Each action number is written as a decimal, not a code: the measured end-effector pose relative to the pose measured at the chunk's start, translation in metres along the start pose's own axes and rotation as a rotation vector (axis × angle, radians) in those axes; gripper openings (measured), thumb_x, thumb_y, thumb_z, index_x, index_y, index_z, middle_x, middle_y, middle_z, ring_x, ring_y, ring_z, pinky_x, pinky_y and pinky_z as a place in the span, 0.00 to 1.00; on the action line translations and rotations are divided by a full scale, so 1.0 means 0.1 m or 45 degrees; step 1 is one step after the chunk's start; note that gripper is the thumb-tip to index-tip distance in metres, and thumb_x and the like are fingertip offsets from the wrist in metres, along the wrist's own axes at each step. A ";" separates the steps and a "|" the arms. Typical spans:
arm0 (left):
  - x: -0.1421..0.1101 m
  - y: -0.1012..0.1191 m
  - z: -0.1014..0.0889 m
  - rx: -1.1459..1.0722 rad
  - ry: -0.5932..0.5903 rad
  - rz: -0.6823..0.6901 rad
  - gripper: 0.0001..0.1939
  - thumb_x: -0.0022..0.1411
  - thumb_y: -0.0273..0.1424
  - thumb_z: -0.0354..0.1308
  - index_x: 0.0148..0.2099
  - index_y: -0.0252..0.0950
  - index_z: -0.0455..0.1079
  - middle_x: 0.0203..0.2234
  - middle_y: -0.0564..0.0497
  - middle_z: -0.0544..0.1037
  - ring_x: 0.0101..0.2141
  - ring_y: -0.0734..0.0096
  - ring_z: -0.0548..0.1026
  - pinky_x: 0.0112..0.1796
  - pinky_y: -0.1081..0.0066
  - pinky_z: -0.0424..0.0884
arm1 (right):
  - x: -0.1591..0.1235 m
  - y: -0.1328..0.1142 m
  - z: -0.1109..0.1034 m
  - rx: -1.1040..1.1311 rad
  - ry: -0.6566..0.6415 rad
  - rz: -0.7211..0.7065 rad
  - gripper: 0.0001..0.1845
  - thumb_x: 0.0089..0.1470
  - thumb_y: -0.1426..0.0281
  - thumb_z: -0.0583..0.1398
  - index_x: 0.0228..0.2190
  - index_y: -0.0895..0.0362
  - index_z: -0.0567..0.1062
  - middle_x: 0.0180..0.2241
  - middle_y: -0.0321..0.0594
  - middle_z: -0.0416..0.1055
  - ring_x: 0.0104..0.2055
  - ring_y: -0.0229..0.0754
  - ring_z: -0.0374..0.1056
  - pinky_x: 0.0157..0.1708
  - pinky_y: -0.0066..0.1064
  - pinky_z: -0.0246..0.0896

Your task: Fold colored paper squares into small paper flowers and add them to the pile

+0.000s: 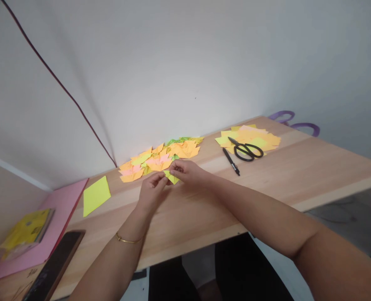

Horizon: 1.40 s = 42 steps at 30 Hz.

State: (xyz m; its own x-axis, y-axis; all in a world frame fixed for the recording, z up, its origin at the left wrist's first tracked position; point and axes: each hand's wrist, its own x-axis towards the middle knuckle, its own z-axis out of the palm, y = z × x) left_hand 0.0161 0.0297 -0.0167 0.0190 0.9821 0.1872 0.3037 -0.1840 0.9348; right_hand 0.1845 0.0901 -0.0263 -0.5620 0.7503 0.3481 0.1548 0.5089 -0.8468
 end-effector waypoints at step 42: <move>0.02 -0.09 0.06 -0.166 0.070 -0.124 0.10 0.49 0.37 0.61 0.28 0.35 0.68 0.18 0.56 0.66 0.21 0.78 0.62 0.26 0.76 0.58 | -0.03 -0.09 0.09 -0.166 0.076 0.003 0.04 0.48 0.71 0.54 0.23 0.57 0.66 0.25 0.35 0.66 0.27 0.34 0.60 0.27 0.25 0.53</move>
State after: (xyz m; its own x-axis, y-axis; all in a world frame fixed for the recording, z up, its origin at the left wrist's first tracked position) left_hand 0.0192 0.0333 -0.0268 -0.0574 0.9927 0.1064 0.1756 -0.0948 0.9799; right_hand 0.1776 0.0792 -0.0237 -0.5125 0.7736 0.3727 0.2624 0.5543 -0.7898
